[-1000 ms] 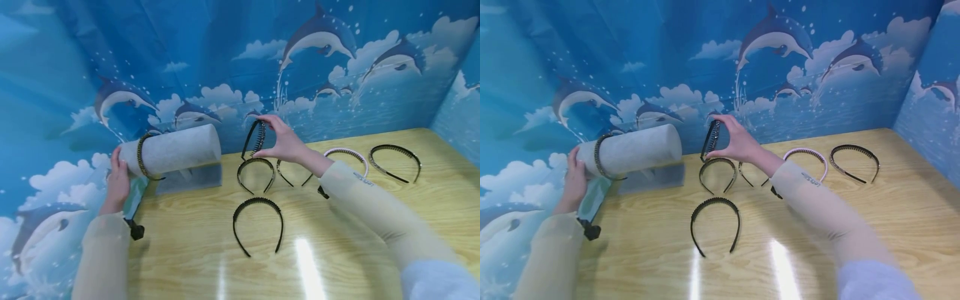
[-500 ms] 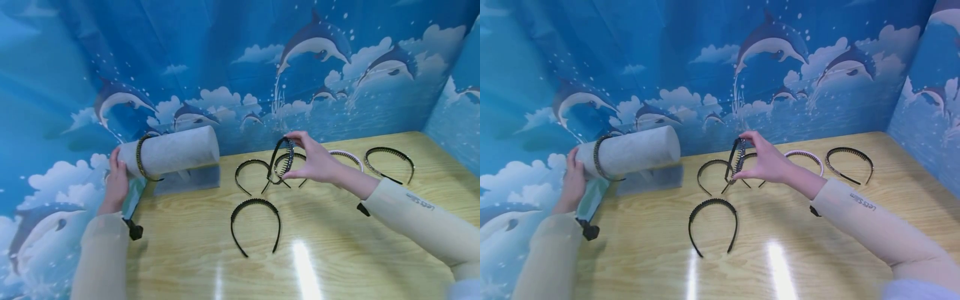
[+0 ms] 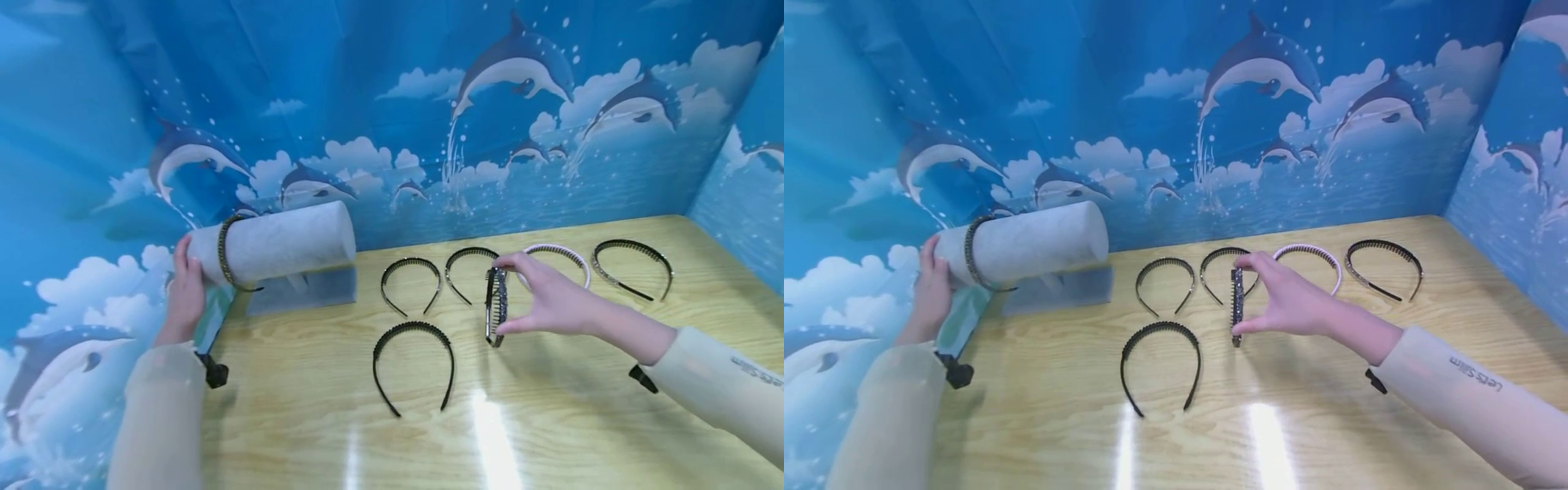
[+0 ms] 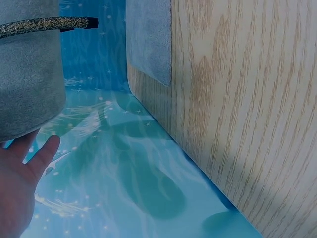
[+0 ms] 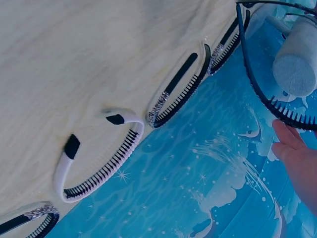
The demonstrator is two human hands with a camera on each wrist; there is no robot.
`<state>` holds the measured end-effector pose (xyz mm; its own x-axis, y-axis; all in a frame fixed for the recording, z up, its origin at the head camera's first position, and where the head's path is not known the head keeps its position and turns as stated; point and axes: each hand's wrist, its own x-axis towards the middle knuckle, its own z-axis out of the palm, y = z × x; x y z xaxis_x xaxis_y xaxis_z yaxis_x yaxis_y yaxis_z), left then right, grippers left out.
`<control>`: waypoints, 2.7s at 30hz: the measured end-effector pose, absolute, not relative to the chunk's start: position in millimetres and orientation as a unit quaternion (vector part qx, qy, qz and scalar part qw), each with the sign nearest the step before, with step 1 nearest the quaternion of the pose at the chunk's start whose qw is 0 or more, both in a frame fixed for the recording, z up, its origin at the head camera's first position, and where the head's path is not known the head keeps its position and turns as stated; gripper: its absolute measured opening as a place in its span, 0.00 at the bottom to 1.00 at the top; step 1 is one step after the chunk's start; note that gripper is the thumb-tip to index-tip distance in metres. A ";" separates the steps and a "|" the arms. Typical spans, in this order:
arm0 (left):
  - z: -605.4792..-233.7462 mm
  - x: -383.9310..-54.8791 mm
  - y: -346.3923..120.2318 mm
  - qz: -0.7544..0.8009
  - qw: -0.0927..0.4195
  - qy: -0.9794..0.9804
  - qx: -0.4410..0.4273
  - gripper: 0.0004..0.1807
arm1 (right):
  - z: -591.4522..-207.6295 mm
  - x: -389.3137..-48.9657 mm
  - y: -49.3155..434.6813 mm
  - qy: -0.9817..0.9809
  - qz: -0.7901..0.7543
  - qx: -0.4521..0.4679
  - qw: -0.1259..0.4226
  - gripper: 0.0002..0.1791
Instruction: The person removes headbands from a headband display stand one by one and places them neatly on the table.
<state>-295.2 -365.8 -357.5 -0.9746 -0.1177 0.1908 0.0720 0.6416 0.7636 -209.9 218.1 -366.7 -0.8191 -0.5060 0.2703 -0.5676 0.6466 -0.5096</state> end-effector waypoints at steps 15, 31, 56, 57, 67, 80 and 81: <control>-353.2 -296.9 -363.6 -0.424 0.101 -0.900 0.020 0.29 | -394.6 -197.8 224.1 -0.903 0.275 0.330 0.017 0.49; -354.2 -293.5 -363.9 -0.421 0.101 -0.901 0.020 0.29 | -431.0 -196.4 199.2 -0.913 0.193 0.358 -0.024 0.51; -353.8 -292.1 -361.0 -0.411 0.108 -0.905 0.025 0.30 | -429.6 -222.7 201.8 -0.900 0.211 0.381 0.002 0.30; -353.7 -291.9 -360.9 -0.410 0.109 -0.905 0.023 0.30 | -429.6 -226.2 202.3 -0.898 0.215 0.384 0.001 0.26; -355.2 -291.2 -361.9 -0.408 0.105 -0.907 0.024 0.30 | -433.4 -250.9 198.5 -0.881 0.234 0.407 -0.060 0.11; -353.5 -291.0 -361.8 -0.410 0.119 -0.904 0.010 0.30 | -434.8 -254.5 205.5 -0.891 0.227 0.391 -0.053 0.04; -352.9 -291.1 -361.7 -0.411 0.121 -0.904 0.009 0.30 | -434.6 -254.1 207.0 -0.892 0.226 0.388 -0.052 0.04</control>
<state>-291.1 -361.7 -352.9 -0.9703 -0.1159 0.2122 0.0836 0.6627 0.7442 -254.1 207.0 -434.6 -0.6943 -0.7149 0.0827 -0.6682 0.5977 -0.4430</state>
